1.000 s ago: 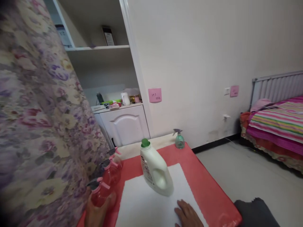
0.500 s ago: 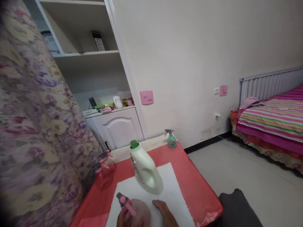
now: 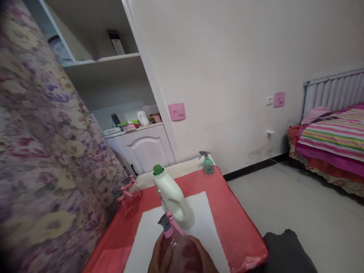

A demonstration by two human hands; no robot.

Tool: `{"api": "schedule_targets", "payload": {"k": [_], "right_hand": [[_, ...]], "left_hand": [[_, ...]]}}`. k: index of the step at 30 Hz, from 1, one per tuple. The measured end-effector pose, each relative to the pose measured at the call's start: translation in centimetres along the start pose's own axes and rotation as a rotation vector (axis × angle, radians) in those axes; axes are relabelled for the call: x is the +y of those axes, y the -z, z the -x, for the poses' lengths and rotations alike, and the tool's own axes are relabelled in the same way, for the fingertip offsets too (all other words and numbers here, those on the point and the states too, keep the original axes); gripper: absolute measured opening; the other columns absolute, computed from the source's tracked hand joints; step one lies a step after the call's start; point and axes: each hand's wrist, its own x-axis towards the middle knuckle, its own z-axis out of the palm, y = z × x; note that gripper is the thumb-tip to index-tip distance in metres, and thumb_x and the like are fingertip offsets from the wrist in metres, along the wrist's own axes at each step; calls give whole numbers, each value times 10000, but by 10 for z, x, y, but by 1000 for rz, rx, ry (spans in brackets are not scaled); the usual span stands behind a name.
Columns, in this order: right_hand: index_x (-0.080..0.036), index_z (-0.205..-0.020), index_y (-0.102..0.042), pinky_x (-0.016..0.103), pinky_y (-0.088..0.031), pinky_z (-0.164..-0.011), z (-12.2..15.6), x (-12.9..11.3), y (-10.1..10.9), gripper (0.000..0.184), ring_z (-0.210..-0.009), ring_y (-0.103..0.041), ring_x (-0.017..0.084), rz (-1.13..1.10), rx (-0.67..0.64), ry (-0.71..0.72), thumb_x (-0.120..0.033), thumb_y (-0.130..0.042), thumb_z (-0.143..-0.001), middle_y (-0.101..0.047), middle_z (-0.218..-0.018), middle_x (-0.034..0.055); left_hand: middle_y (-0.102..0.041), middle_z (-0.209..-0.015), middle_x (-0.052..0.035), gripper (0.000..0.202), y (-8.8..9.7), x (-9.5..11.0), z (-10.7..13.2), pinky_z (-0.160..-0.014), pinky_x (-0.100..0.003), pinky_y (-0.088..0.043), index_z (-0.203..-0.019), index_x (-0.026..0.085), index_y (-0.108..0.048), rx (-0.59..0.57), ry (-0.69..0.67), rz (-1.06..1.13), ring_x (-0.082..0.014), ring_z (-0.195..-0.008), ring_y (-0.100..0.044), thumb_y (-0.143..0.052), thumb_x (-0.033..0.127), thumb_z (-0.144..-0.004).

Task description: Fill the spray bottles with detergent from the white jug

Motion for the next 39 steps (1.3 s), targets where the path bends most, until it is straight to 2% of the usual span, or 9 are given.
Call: {"api": "schedule_targets", "payload": {"k": [4, 8, 12, 15, 20, 27, 32, 35, 39], "right_hand": [[-280, -1306, -549, 478, -496, -940, 5, -16, -2, 883, -1144, -622, 364, -49, -96, -51, -534, -828, -508, -668, -1201, 88], [-280, -1266, -589, 498, -480, -941, 10, -32, -8, 845, -1092, -641, 345, -142, -207, -123, -577, -822, -510, -673, -1171, 87], [-281, -1243, -620, 526, -443, -971, 18, -39, -7, 760, -1096, -641, 351, -296, -329, -153, -581, -805, -570, -670, -1193, 108], [-313, -1224, -636, 530, -423, -989, 24, -42, -7, 686, -1131, -624, 367, -365, -381, -141, -608, -764, -619, -687, -1173, 96], [-278, -1212, -633, 535, -414, -985, 22, -45, -9, 615, -1095, -639, 358, -386, -418, -138, -519, -757, -660, -690, -1115, 95], [-259, -1156, -649, 542, -427, -945, 16, -37, -9, 611, -1061, -645, 358, -325, -396, -105, -503, -796, -616, -695, -1066, 91], [-250, -1236, -577, 486, -418, -970, 11, -10, -3, 873, -1129, -590, 343, -236, -212, -11, -459, -891, -448, -656, -1152, 82], [-235, -1289, -527, 469, -434, -930, 6, 5, 2, 987, -1121, -579, 338, -129, -147, -17, -462, -911, -408, -636, -1181, 111], [-232, -1265, -542, 412, -461, -837, 3, 8, 6, 992, -1102, -574, 324, -146, -174, -28, -481, -915, -380, -625, -1156, 104]], "left_hand": [[-604, -1390, -120, 638, 5, 19, -7, -1111, -451, -390, -1303, 180, -599, -76, 37, 186, -323, -1347, -476, -480, 628, -864], [-696, -1245, -135, 546, 3, 30, -2, -1113, -465, -364, -1220, 178, -676, -199, 49, 471, -325, -1263, -553, -559, 574, -862], [-730, -1124, -123, 437, 1, 33, 4, -1114, -460, -338, -1095, 186, -741, -164, 63, 544, -311, -1181, -592, -626, 523, -842], [-731, -1040, -110, 362, 0, 35, 6, -1083, -451, -372, -1022, 188, -755, -202, 60, 636, -299, -1123, -611, -644, 483, -845], [-717, -902, -83, 293, -3, 39, 10, -1020, -416, -435, -948, 175, -750, -195, 63, 720, -264, -1025, -636, -703, 431, -813], [-717, -910, -81, 348, -3, 38, 10, -937, -393, -484, -913, 166, -735, -126, 40, 639, -257, -952, -660, -711, 490, -788], [-746, -912, -91, 380, -4, 28, 7, -883, -353, -504, -881, 152, -741, 6, 68, 485, -265, -946, -681, -763, 498, -726], [-756, -986, -97, 408, -3, 25, 6, -908, -347, -500, -933, 158, -754, 90, 91, 405, -273, -994, -679, -773, 499, -710], [-740, -1116, -102, 432, 1, 27, 8, -1022, -392, -458, -1034, 190, -757, 19, 86, 494, -286, -1103, -645, -730, 514, -750]]}}
